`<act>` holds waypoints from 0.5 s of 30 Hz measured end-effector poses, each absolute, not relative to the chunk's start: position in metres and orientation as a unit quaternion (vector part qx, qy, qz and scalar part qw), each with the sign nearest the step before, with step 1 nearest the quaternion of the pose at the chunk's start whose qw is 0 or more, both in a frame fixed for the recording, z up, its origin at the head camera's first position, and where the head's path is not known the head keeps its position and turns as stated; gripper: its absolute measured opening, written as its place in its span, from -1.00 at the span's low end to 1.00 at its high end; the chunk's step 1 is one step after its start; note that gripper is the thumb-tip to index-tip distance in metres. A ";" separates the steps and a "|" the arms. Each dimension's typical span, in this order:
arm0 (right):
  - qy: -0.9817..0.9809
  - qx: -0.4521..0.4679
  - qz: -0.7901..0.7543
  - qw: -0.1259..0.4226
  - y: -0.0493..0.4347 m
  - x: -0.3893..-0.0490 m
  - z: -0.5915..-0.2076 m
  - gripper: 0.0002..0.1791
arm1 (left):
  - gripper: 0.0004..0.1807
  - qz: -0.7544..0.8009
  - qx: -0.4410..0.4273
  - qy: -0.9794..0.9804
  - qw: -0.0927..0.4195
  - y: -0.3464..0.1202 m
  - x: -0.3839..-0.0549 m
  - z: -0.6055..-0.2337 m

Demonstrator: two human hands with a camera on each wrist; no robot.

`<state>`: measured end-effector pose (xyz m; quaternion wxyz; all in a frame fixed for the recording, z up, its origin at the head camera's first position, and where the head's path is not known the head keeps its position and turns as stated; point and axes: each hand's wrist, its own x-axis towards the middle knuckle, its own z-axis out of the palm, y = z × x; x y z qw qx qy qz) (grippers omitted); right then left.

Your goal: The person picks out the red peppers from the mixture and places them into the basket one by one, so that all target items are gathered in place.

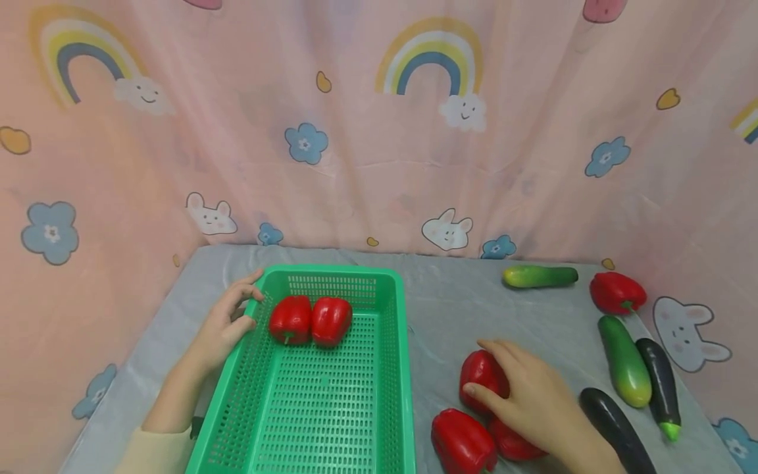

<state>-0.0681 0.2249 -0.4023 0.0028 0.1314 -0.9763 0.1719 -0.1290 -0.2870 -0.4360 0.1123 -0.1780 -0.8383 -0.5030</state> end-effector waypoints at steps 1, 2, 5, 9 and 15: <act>-0.977 0.131 0.169 0.002 0.225 -0.068 -0.403 -0.01 | -0.61 -0.503 -0.178 -0.838 0.111 -0.287 -0.129 -0.435; -0.977 0.131 0.165 -0.001 0.225 -0.068 -0.404 0.00 | -0.62 -0.503 -0.177 -0.839 0.110 -0.287 -0.128 -0.434; -0.980 0.130 0.154 -0.008 0.225 -0.068 -0.406 0.03 | -0.62 -0.504 -0.176 -0.839 0.107 -0.285 -0.128 -0.432; -0.981 0.131 0.144 -0.013 0.226 -0.069 -0.410 0.11 | -0.63 -0.513 -0.180 -0.832 0.107 -0.283 -0.128 -0.431; -0.981 0.133 0.140 -0.002 0.222 -0.070 -0.415 0.17 | -0.63 -0.511 -0.178 -0.833 0.111 -0.283 -0.127 -0.431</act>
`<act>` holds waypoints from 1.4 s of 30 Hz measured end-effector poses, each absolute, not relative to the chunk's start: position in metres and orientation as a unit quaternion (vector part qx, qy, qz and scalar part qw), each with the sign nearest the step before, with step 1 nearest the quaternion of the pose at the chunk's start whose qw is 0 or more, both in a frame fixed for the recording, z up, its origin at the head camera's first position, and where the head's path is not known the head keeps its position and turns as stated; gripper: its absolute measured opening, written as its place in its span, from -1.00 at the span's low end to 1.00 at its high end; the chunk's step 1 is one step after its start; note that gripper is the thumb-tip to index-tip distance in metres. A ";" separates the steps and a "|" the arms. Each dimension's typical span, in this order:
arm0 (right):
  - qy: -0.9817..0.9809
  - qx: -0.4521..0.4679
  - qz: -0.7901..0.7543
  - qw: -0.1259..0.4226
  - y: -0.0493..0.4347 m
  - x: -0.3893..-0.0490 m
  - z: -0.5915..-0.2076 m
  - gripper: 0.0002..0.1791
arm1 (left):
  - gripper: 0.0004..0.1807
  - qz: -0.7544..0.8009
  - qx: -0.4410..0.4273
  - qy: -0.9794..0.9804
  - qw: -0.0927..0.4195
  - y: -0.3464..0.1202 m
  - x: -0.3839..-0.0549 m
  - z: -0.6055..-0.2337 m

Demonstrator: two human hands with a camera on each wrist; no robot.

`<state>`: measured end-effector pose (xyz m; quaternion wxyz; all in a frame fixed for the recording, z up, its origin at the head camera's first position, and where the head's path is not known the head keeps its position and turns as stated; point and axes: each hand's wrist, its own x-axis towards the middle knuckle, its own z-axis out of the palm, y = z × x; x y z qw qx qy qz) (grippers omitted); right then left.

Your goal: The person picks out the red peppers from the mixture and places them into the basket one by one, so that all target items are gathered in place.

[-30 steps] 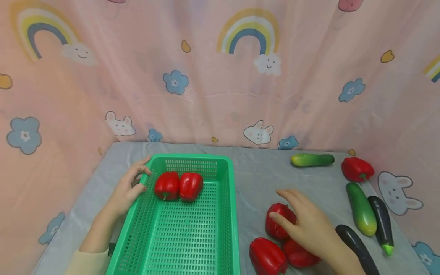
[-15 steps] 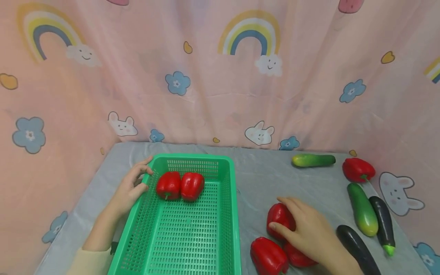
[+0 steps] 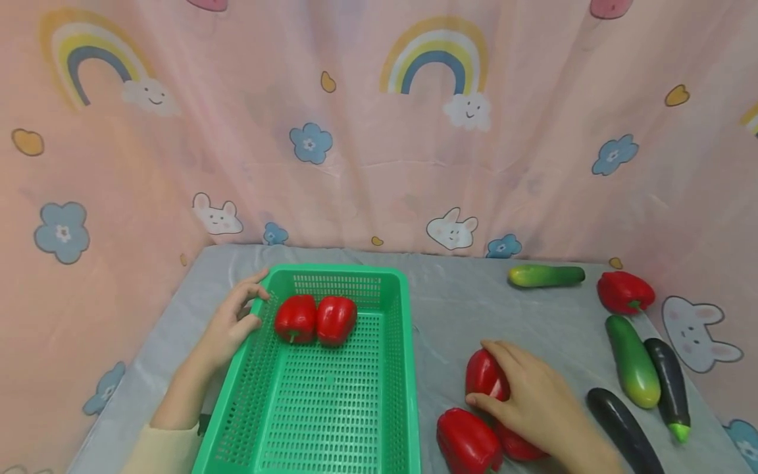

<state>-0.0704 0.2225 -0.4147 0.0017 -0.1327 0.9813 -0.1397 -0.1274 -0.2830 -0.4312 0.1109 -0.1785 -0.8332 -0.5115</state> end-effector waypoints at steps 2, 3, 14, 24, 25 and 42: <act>0.981 -0.132 -0.141 -0.005 0.222 -0.070 -0.416 0.18 | -0.63 -0.514 -0.180 -0.831 0.110 -0.283 -0.127 -0.431; 0.981 -0.132 -0.141 -0.008 0.221 -0.070 -0.417 0.18 | -0.63 -0.514 -0.179 -0.832 0.110 -0.283 -0.128 -0.431; 0.981 -0.127 -0.146 0.001 0.220 -0.071 -0.420 0.23 | -0.62 -0.520 -0.176 -0.829 0.108 -0.284 -0.128 -0.432; 0.979 -0.133 -0.156 -0.017 0.221 -0.069 -0.425 0.20 | -0.62 -0.509 -0.171 -0.837 0.102 -0.286 -0.130 -0.437; 0.979 -0.133 -0.155 -0.018 0.221 -0.069 -0.425 0.20 | -0.62 -0.511 -0.171 -0.836 0.102 -0.286 -0.130 -0.437; 0.973 -0.150 -0.178 -0.007 0.221 -0.069 -0.425 0.16 | -0.61 -0.517 -0.164 -0.833 0.104 -0.286 -0.131 -0.439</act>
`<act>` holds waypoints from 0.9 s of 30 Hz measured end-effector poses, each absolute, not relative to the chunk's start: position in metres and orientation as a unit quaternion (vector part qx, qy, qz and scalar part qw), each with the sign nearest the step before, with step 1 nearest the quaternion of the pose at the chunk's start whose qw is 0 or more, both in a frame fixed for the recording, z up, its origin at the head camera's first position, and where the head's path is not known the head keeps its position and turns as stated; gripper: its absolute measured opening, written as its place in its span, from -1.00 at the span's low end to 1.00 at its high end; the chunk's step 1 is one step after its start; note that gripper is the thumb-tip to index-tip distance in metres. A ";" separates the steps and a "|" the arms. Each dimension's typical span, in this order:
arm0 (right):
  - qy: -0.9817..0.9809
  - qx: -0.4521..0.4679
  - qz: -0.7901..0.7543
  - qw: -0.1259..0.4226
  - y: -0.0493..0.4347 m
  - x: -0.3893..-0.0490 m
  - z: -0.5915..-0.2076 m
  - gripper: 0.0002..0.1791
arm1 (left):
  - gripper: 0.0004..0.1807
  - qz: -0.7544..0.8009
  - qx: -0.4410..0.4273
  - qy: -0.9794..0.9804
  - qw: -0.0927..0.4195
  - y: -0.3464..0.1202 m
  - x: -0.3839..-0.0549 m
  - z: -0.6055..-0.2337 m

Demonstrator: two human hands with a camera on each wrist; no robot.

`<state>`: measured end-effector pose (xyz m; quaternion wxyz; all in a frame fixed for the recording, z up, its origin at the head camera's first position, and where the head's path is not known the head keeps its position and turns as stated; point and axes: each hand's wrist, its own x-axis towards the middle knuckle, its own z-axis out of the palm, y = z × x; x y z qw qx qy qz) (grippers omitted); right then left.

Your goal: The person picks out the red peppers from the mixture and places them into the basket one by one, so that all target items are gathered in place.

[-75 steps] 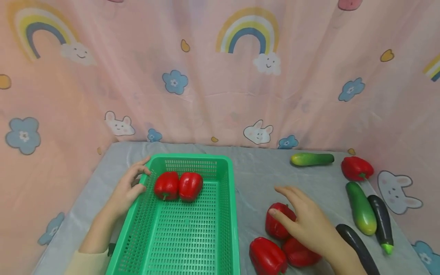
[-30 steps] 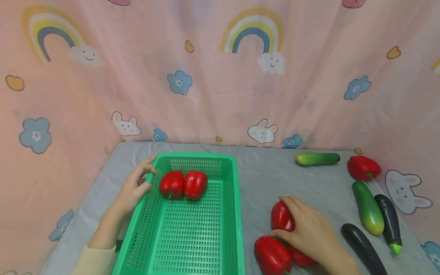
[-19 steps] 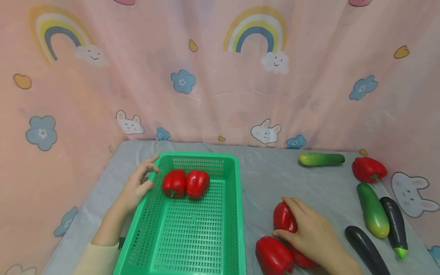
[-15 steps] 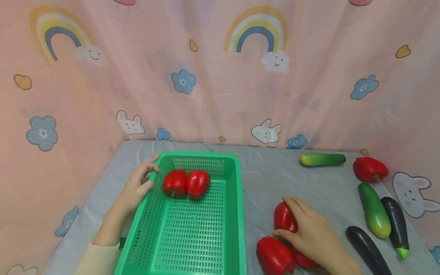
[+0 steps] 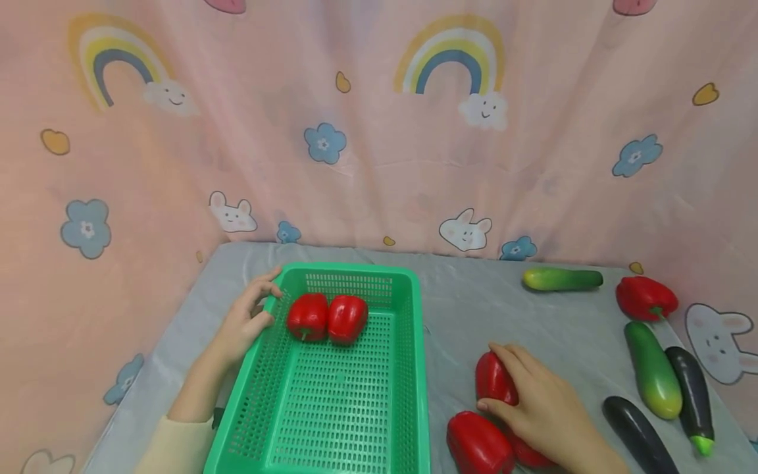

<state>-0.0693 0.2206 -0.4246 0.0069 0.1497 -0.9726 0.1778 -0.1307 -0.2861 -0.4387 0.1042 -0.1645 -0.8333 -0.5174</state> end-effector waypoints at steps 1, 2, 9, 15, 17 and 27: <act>-0.972 0.150 0.179 0.009 0.220 -0.069 -0.424 0.15 | -0.61 -0.517 -0.164 -0.834 0.103 -0.286 -0.131 -0.439; -0.972 0.152 0.181 0.012 0.220 -0.068 -0.425 0.15 | -0.61 -0.518 -0.164 -0.833 0.104 -0.286 -0.131 -0.439; -0.967 0.170 0.184 0.042 0.220 -0.068 -0.426 0.11 | -0.62 -0.520 -0.171 -0.830 0.109 -0.285 -0.130 -0.437; -0.969 0.175 0.170 0.048 0.217 -0.067 -0.420 0.12 | -0.62 -0.521 -0.171 -0.829 0.108 -0.285 -0.128 -0.436; -0.968 0.179 0.168 0.048 0.214 -0.068 -0.417 0.12 | -0.62 -0.521 -0.171 -0.829 0.109 -0.285 -0.128 -0.435; -0.966 0.184 0.175 0.057 0.203 -0.074 -0.397 0.15 | -0.63 -0.528 -0.172 -0.825 0.107 -0.285 -0.130 -0.436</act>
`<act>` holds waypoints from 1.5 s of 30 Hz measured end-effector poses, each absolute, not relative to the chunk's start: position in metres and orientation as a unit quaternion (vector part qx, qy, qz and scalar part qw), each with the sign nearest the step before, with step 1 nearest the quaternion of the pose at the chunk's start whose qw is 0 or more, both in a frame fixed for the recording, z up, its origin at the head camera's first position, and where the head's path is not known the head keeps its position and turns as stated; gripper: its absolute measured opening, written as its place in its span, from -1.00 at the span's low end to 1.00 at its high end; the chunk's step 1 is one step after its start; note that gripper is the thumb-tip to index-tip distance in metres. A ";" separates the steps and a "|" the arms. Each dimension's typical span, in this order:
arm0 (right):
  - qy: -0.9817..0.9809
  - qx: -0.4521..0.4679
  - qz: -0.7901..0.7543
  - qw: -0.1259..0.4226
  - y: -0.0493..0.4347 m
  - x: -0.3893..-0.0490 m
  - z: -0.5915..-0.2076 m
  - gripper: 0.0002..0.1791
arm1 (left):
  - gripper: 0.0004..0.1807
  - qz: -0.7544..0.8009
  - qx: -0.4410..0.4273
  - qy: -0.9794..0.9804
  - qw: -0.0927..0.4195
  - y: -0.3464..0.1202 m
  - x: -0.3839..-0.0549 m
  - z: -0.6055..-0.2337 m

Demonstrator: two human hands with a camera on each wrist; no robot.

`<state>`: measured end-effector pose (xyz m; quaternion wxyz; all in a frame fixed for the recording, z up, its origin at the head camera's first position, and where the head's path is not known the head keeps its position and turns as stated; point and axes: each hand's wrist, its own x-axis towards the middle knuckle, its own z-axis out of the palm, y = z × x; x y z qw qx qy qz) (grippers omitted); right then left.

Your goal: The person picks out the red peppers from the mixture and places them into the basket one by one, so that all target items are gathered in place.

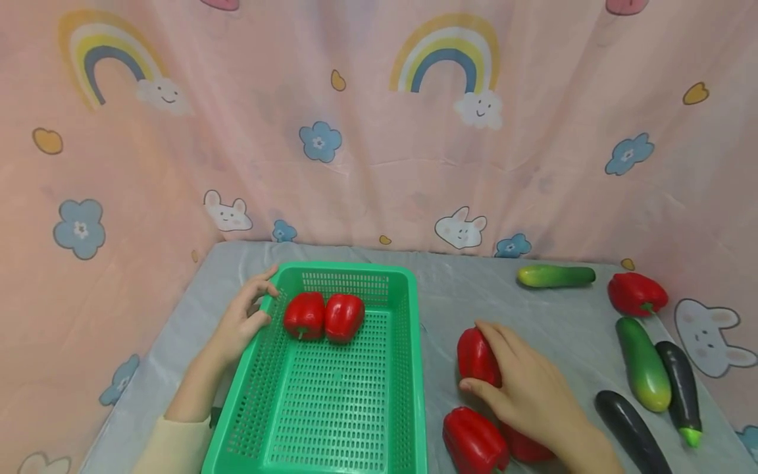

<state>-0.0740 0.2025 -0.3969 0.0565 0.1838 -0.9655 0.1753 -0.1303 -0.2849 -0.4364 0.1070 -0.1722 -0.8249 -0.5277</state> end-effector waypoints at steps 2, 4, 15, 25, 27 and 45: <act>-0.964 0.186 0.181 0.054 0.197 -0.075 -0.391 0.15 | -0.63 -0.530 -0.171 -0.824 0.107 -0.285 -0.131 -0.437; -0.962 0.189 0.189 0.048 0.191 -0.076 -0.385 0.15 | -0.62 -0.532 -0.170 -0.823 0.106 -0.285 -0.131 -0.437; -0.948 0.231 0.208 0.066 0.173 -0.081 -0.365 0.15 | -0.65 -0.529 -0.165 -0.827 0.098 -0.284 -0.131 -0.436; -0.939 0.261 0.214 0.061 0.163 -0.081 -0.354 0.11 | -0.64 -0.530 -0.162 -0.827 0.094 -0.283 -0.130 -0.434; -0.937 0.267 0.215 0.062 0.162 -0.081 -0.353 0.11 | -0.64 -0.531 -0.161 -0.826 0.094 -0.283 -0.130 -0.433; -0.907 0.331 0.239 0.101 0.146 -0.093 -0.336 0.08 | -0.65 -0.530 -0.164 -0.826 0.097 -0.282 -0.130 -0.435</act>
